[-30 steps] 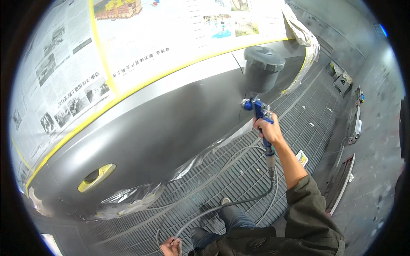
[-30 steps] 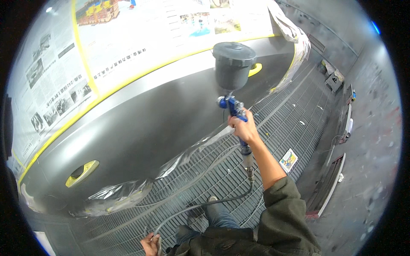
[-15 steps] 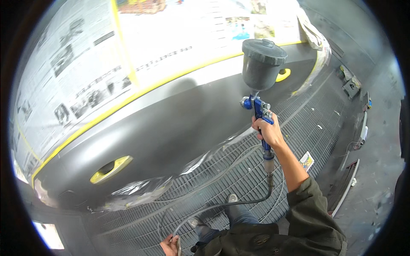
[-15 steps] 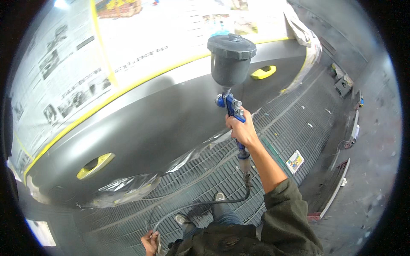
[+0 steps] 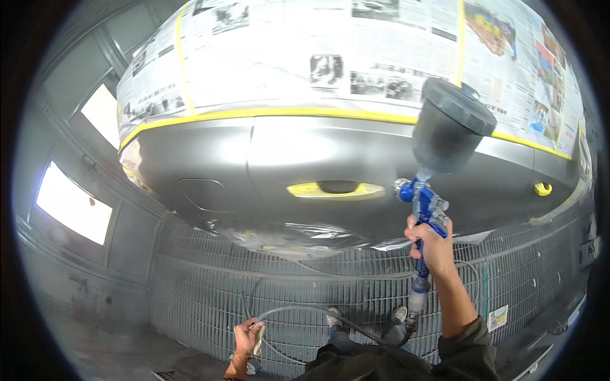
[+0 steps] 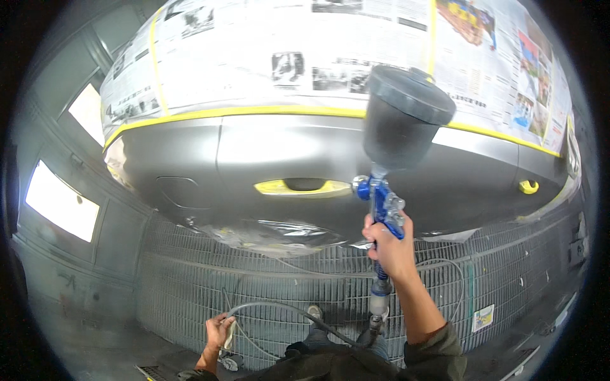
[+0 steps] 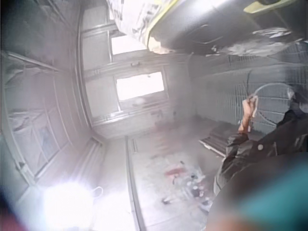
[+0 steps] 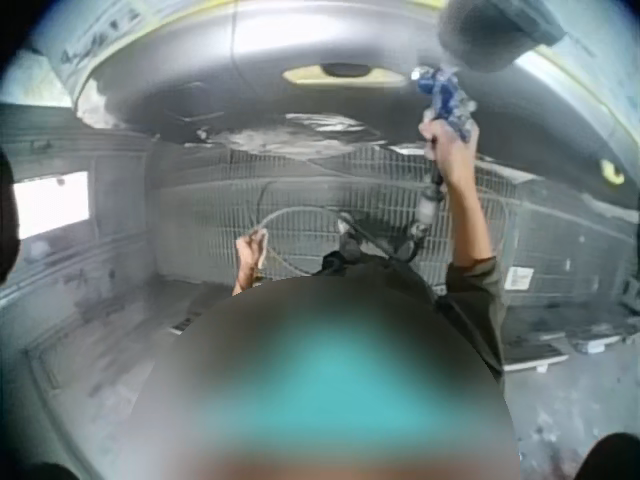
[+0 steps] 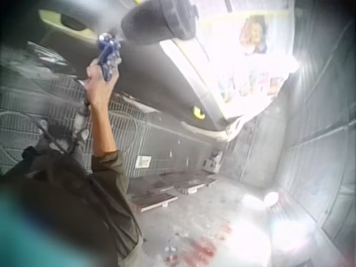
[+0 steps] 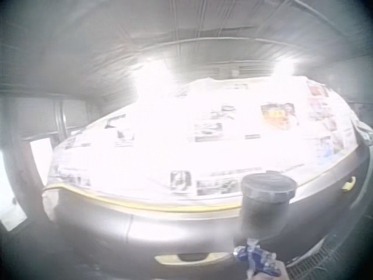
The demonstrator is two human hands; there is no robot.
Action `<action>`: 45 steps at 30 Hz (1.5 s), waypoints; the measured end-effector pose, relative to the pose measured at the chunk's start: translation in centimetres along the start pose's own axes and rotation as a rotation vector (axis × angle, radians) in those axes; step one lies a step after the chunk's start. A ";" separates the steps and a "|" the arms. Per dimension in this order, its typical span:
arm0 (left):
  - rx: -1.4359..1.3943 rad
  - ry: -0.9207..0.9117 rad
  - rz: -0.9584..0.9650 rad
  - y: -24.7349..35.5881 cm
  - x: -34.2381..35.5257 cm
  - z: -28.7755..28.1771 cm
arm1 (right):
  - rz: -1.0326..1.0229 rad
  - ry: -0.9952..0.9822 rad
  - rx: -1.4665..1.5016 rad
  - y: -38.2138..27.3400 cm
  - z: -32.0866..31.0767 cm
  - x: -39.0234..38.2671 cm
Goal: The person uses a spray gun to apply gray paint to the side of a car in a paint booth. The car is masked with tape and newspaper, and the person moves around the vehicle to cover the door and rear quarter panel with even strokes.
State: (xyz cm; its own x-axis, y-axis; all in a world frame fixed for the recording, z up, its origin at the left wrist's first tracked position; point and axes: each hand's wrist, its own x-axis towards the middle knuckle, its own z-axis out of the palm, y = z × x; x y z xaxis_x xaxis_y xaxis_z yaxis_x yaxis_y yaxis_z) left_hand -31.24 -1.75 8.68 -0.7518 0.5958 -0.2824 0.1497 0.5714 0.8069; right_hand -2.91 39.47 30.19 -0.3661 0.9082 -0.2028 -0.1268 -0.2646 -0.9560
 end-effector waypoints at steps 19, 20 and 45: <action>-0.338 0.195 -0.033 -6.8 2.2 -7.5 | -0.005 -0.382 0.107 -2.6 16.7 5.6; -0.262 0.159 -0.038 -6.6 2.1 -7.0 | -0.011 -0.342 0.125 -2.9 15.3 5.9; 0.188 -0.587 0.291 1.6 -6.6 27.6 | -0.163 0.253 -0.130 -11.8 -36.1 3.9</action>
State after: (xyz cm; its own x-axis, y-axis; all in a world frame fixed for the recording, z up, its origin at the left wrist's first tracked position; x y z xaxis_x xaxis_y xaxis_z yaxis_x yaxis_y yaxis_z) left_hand -8.34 10.76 -2.51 -0.1992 0.9172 -0.3450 0.4422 0.3983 0.8036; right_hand 30.45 57.83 32.98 -0.1081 0.9913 -0.0751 -0.0401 -0.0799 -0.9960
